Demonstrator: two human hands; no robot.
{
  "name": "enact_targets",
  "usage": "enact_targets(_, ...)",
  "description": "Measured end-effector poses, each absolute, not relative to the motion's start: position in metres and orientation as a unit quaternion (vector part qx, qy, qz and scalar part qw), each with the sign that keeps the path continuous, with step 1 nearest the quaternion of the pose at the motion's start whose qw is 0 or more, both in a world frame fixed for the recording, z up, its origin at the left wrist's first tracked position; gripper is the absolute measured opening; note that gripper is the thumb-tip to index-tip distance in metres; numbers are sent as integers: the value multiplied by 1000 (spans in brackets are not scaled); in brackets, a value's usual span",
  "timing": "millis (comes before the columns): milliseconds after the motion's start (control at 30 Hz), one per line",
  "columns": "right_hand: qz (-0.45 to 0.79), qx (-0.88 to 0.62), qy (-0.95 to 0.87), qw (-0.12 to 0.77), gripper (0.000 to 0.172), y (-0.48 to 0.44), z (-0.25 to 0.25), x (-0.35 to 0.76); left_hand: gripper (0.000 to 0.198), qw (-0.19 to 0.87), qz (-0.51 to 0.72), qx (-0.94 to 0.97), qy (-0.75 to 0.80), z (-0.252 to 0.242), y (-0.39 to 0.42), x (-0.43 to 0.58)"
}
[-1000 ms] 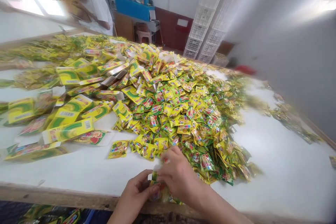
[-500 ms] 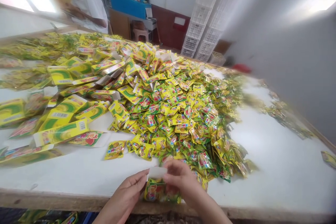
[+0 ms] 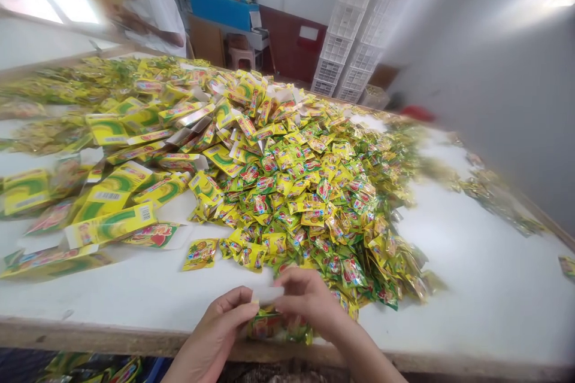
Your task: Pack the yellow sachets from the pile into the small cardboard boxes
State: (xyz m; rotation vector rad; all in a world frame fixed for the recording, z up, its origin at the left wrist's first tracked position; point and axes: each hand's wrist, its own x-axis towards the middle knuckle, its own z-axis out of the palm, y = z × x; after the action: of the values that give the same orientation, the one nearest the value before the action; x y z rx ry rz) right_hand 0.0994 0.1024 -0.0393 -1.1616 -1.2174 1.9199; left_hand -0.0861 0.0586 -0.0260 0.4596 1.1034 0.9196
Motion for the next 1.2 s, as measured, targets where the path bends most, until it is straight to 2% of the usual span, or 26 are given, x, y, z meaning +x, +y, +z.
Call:
enact_targets(67,641,-431,-540,335,15,104,-37,93,8,695,413,245,535,-23,61,-87)
enact_targets(133,559,-415,-608,381,15,107,-34,89,19,649,418,279,572,-25,64,-90)
enact_targets(233,570,-388,-621,373,20,111,-31,89,31,583,418,339,609,-34,65,-96)
enact_targets(367,670,-436,-502,330,24,114,-33,92,29,541,410,416,605,-44,64,-97)
enact_targets(467,696,-465,-442,322,28,113,-38,90,30,531,417,412,612,-45,65,-91)
enact_targets(667,545,-444,-596,388,20,105,-39,96,14,444,408,563,565,-48,68,-97)
enact_targets(800,484,-406,-660,406,16,90,-36,102,21,420,400,644,500,-54,63,-105)
enact_targets(967,457,-371,-735,337,14,96,-28,120,23,450,372,672,456,-58,61,-97)
enact_targets(1100,415,-473,-702,332,7,115,-22,151,35,463,306,697,454,-59,67,-86)
enact_targets(1167,381,-524,-709,279,5,112,-23,160,35,466,304,692,460,-58,69,-85)
enact_targets(1200,366,-537,-721,240,11,106,-25,161,34,466,318,678,471,-56,69,-88)
